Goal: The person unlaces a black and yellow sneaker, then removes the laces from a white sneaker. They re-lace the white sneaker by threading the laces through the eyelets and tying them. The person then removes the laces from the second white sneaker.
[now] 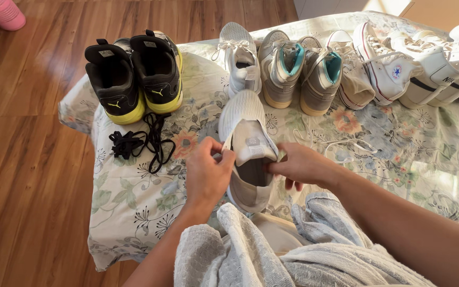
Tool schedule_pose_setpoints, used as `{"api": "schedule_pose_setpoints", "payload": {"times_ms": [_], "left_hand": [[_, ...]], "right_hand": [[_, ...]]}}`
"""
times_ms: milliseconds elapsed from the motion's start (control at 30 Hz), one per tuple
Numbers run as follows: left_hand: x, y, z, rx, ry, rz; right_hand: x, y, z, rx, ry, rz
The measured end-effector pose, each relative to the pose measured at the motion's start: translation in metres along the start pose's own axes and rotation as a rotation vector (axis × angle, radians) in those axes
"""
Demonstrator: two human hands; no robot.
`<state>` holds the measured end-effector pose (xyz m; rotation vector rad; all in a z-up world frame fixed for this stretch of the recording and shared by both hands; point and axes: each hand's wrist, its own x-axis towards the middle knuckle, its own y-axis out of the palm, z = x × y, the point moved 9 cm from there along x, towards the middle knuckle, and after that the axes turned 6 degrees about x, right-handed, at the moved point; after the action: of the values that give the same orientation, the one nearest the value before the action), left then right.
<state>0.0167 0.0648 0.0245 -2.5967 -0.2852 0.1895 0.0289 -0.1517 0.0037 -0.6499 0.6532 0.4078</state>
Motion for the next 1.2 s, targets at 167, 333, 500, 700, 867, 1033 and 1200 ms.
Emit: {"api": "schedule_pose_setpoints", "payload": {"times_ms": [167, 333, 500, 700, 867, 1033, 1200], "left_hand": [[-0.014, -0.034, -0.020, -0.369, 0.202, -0.030], [-0.016, -0.049, -0.034, -0.206, 0.294, -0.025], [-0.007, -0.051, -0.067, 0.233, 0.602, -0.269], [0.061, -0.049, -0.041, 0.018, 0.260, -0.264], [0.092, -0.046, -0.033, -0.017, 0.203, -0.281], [0.114, -0.036, -0.036, -0.014, 0.224, -0.344], [0.132, -0.027, -0.039, -0.072, 0.272, -0.360]], "right_hand": [[-0.011, 0.003, 0.037, 0.009, -0.164, -0.030], [-0.002, -0.012, 0.083, 0.015, -0.332, -0.176], [0.031, -0.028, 0.124, 0.086, -0.376, -0.262], [0.075, -0.031, 0.168, 0.293, -0.499, -0.174], [0.104, -0.028, 0.175, 0.373, -0.505, -0.110], [0.111, -0.033, 0.174, 0.425, -0.527, -0.118], [0.106, -0.040, 0.177, 0.380, -0.640, -0.146]]}}
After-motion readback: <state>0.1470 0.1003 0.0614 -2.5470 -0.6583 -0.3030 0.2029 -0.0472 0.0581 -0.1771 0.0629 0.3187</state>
